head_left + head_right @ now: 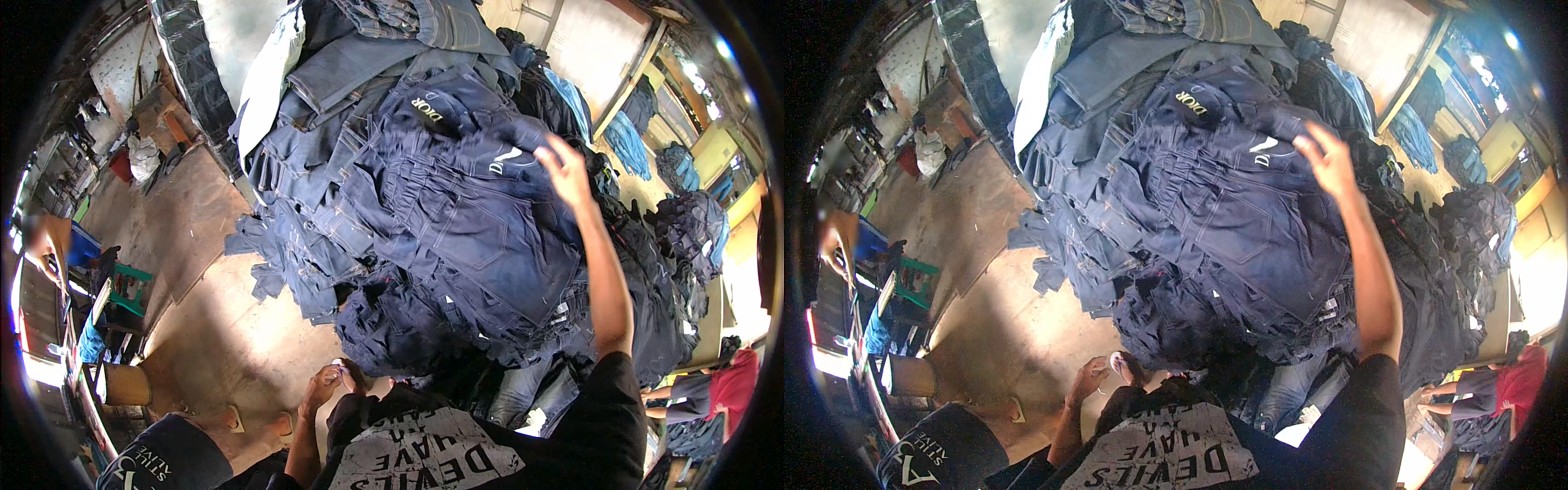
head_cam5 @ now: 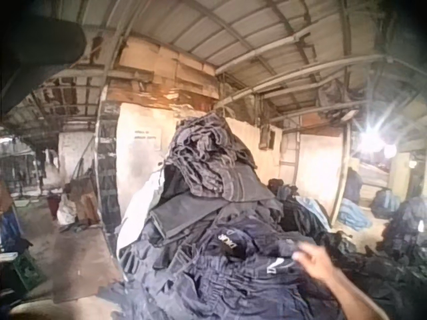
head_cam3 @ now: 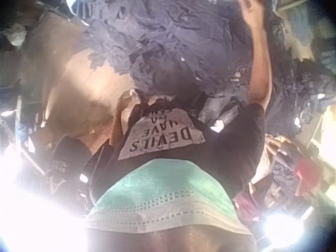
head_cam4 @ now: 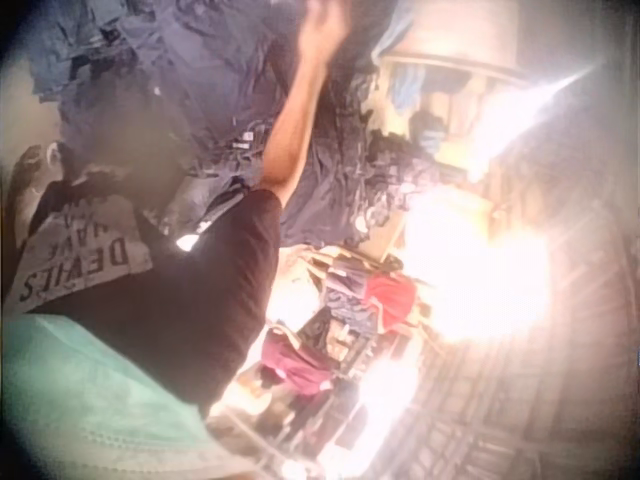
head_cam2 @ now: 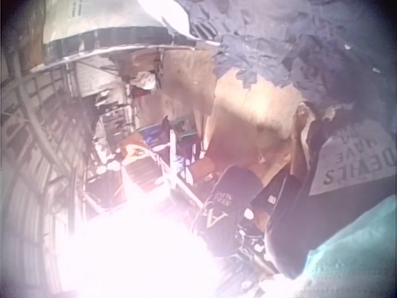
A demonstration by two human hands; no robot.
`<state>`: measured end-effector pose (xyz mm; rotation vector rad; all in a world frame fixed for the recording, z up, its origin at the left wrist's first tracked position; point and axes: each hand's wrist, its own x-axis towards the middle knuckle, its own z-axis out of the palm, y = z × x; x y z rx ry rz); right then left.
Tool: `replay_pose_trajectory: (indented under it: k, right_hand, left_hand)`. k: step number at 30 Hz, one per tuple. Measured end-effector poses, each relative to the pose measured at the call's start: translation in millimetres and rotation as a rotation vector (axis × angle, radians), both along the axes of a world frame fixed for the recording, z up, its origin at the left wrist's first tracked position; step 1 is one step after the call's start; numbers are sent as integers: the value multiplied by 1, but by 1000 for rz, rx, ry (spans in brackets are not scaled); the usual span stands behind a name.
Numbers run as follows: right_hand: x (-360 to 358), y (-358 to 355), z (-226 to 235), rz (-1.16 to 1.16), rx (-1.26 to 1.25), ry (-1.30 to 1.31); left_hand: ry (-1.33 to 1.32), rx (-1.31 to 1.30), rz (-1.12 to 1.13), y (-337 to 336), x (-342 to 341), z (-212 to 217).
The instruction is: The person repeatedly picks up dark-colored garments from a large pile, briefly unfolds or turns them over, and places them into a nearby round basket. The person continues this cycle throughout the clip, handling items one at a time.
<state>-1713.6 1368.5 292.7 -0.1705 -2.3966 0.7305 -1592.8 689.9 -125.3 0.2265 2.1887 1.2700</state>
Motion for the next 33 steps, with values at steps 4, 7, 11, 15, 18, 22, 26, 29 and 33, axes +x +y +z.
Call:
replay_pose_trajectory:
  k: [4,7,11,15,18,22,26,29,33]
  right_hand:
    - [2,17,47,36,-48,91]
    - [7,-4,15,63,90,157]
    - [0,-31,-54,213,341,-102]
    - [-38,7,-2,26,137,0]
    - [-71,38,102,-172,289,207]
    - [-95,37,216,-4,600,331]
    - [-106,3,200,222,704,357]
    - [-97,-39,108,470,851,396]
    - [-51,-78,-38,634,964,-21]
  left_hand:
    - [162,-14,34,8,6,-5]
    - [-97,-5,60,15,18,-8]
    - [-109,-94,-23,20,36,-6]
    - [-65,-105,46,19,48,5]
    - [-91,-142,126,18,53,18]
    - [-90,-144,158,25,60,27]
    - [-79,-148,152,38,70,22]
    - [-68,-158,147,47,79,14]
    - [-38,-138,202,47,95,13]
